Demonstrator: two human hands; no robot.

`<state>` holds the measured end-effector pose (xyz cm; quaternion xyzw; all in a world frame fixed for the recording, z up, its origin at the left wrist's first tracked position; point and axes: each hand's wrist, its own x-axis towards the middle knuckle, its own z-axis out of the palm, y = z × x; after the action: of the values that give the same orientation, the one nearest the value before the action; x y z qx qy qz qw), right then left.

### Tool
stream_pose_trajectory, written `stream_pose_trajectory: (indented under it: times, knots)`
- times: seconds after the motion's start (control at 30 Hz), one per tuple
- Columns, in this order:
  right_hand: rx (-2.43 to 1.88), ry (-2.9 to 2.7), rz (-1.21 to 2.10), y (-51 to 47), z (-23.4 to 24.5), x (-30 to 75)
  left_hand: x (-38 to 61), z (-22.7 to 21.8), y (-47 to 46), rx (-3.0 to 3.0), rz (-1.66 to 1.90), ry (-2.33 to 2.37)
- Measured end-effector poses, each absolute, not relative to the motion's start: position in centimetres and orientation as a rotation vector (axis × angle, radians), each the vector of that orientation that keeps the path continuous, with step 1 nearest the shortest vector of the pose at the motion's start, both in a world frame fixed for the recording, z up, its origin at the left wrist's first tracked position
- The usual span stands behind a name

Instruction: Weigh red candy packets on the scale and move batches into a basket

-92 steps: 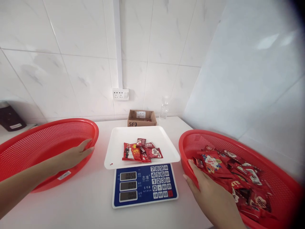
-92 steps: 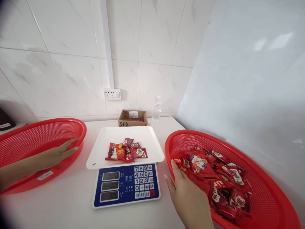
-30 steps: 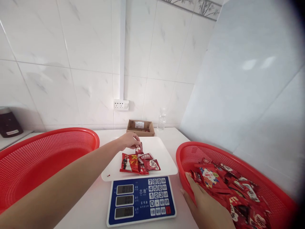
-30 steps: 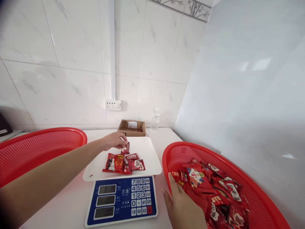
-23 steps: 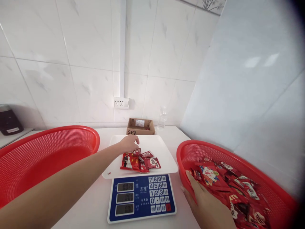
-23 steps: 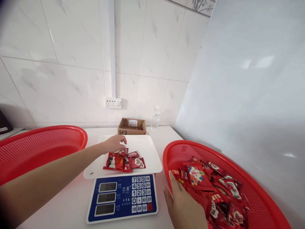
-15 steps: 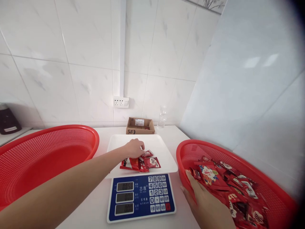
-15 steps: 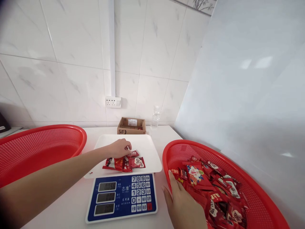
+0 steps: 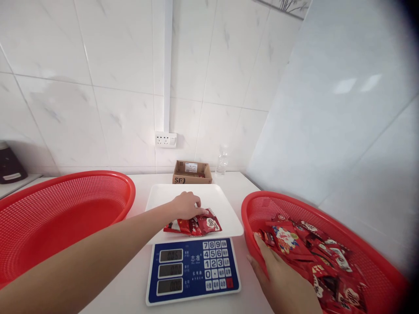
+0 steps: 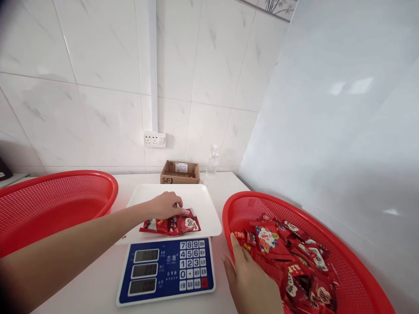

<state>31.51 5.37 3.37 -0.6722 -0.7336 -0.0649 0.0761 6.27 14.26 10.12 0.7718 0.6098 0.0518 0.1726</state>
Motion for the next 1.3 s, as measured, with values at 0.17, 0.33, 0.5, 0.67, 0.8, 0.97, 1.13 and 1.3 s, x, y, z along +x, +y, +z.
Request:
stream_pose_trajectory:
  times: [0.17, 0.33, 0.5, 0.67, 0.8, 0.97, 1.13, 1.3]
  knots:
    - [-2.051, -2.213, -0.12, 5.2, 3.7, 31.3, 5.9, 9.4, 14.6, 2.206, 0.331, 1.727]
    - [-2.067, -2.212, -0.125, 5.4, 3.7, 31.2, 5.5, 10.2, 14.1, 2.165, 0.615, 1.701]
    - [-2.094, -2.204, -0.127, 5.2, 3.8, 31.1, 4.8, 12.6, 9.7, 2.058, 0.945, 1.722]
    - [-2.084, -2.231, -0.117, 5.1, 3.9, 31.1, 2.9, 12.4, 3.3, 2.1, 1.211, 1.743]
    - [-2.073, -2.208, -0.131, 5.1, 4.0, 31.1, 0.6, 9.3, -0.9, 2.177, 1.422, 1.876]
    - [-2.08, -2.199, -0.112, 5.1, 4.1, 31.1, -1.7, 4.8, -3.2, 2.349, 1.612, 2.085]
    - [-2.041, -2.224, -0.109, 5.3, 4.8, 31.1, -2.7, 2.8, -3.1, 2.52, 1.613, 1.8]
    - [-1.727, -2.346, -0.037, 5.8, 7.7, 28.6, -3.2, 1.2, -2.9, 2.497, 1.573, 1.58]
